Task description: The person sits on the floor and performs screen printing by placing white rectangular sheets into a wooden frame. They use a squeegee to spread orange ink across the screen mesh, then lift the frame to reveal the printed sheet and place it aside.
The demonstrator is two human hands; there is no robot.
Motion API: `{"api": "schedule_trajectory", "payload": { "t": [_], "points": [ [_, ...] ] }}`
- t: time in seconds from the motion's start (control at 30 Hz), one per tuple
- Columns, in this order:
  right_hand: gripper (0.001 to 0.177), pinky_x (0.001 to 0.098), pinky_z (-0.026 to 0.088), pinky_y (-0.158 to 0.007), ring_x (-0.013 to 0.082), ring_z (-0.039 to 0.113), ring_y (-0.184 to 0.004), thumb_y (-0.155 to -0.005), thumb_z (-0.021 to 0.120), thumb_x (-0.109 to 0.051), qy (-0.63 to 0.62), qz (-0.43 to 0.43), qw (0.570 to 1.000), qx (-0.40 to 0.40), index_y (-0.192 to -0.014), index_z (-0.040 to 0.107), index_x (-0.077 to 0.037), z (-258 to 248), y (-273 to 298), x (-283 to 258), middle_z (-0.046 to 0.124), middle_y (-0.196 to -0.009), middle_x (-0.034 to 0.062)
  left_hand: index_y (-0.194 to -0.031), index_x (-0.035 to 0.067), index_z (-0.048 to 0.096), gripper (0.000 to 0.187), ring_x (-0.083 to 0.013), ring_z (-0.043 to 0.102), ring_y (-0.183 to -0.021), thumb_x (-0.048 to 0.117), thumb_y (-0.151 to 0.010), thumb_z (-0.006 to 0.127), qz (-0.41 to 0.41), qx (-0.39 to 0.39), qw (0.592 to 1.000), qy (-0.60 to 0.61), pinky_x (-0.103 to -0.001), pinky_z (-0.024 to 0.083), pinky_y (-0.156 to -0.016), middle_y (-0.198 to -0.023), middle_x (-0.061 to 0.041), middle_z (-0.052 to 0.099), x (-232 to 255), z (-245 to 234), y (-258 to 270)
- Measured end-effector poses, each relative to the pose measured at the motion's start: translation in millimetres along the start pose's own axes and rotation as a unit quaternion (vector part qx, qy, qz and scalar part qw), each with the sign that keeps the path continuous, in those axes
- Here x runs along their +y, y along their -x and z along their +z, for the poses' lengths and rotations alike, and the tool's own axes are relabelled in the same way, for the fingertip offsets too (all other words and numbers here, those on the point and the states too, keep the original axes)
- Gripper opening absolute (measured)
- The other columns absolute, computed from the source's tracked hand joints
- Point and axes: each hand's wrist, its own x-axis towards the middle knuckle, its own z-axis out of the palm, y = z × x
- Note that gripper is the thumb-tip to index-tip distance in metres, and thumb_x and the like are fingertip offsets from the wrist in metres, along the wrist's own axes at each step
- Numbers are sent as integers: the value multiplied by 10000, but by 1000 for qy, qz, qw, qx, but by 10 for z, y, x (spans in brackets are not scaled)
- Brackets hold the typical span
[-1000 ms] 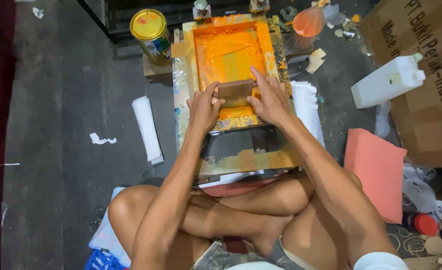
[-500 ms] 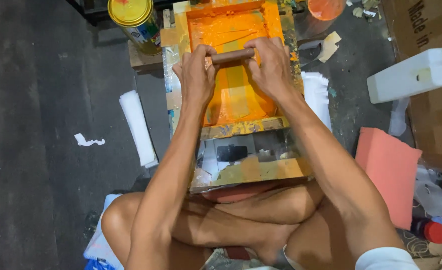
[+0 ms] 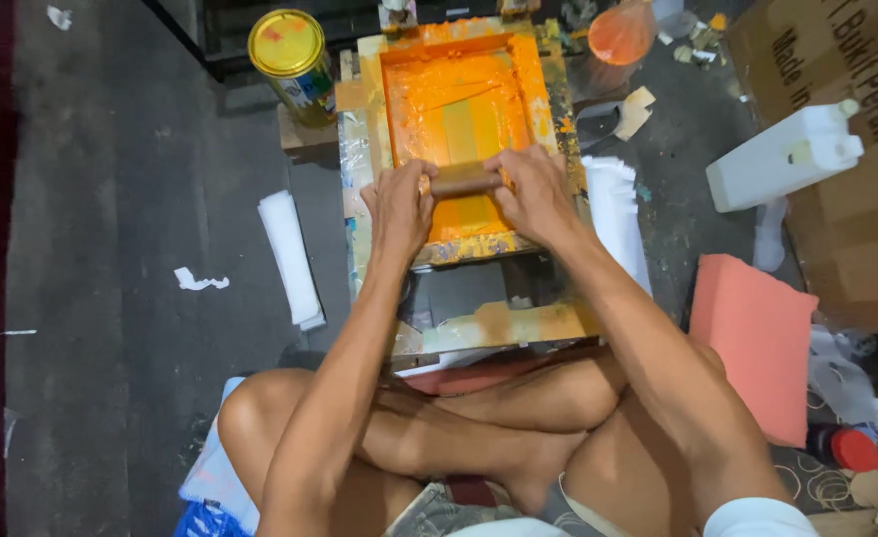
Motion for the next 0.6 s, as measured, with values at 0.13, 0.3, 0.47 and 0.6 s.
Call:
{"api": "schedule_trajectory", "payload": {
  "t": [0.13, 0.3, 0.47, 0.6],
  "points": [
    [237, 423, 372, -861, 273, 614, -1036, -857, 734, -106, 12, 29, 999, -33, -1053, 680, -227, -69, 251, -94, 716, -943, -22, -1127, 257, 597, 347, -272, 591, -1063, 67, -863, 718, -15, -25, 999, -15, -501, 351, -988, -954, -19, 678, 41, -21, 234],
    [225, 419, 387, -889, 296, 640, -1077, -903, 708, -113, 10, 52, 995, -86, -1115, 685, -187, -285, 440, -304, 753, -1050, 47, -1128, 271, 612, 321, -279, 597, -1069, 111, -872, 719, -37, -70, 996, -35, -482, 348, -964, -1035, -13, 716, 143, -95, 422],
    [240, 419, 406, -916, 290, 648, -1109, -940, 691, -167, 24, 54, 992, -111, -1178, 668, -186, -502, 506, -469, 754, -1075, 53, -1135, 279, 596, 297, -271, 602, -1079, 143, -893, 704, -44, -84, 995, -33, -483, 338, -983, -1034, 13, 718, 296, -175, 502],
    [243, 476, 461, -915, 344, 670, -1073, -965, 694, -152, -63, 59, 995, -54, -1202, 640, -146, -370, 573, -425, 740, -1075, 140, -1162, 252, 564, 249, -272, 609, -1097, 128, -957, 631, -83, -79, 993, 7, -507, 338, -992, -1020, 17, 731, 300, -99, 554]
  ]
}}
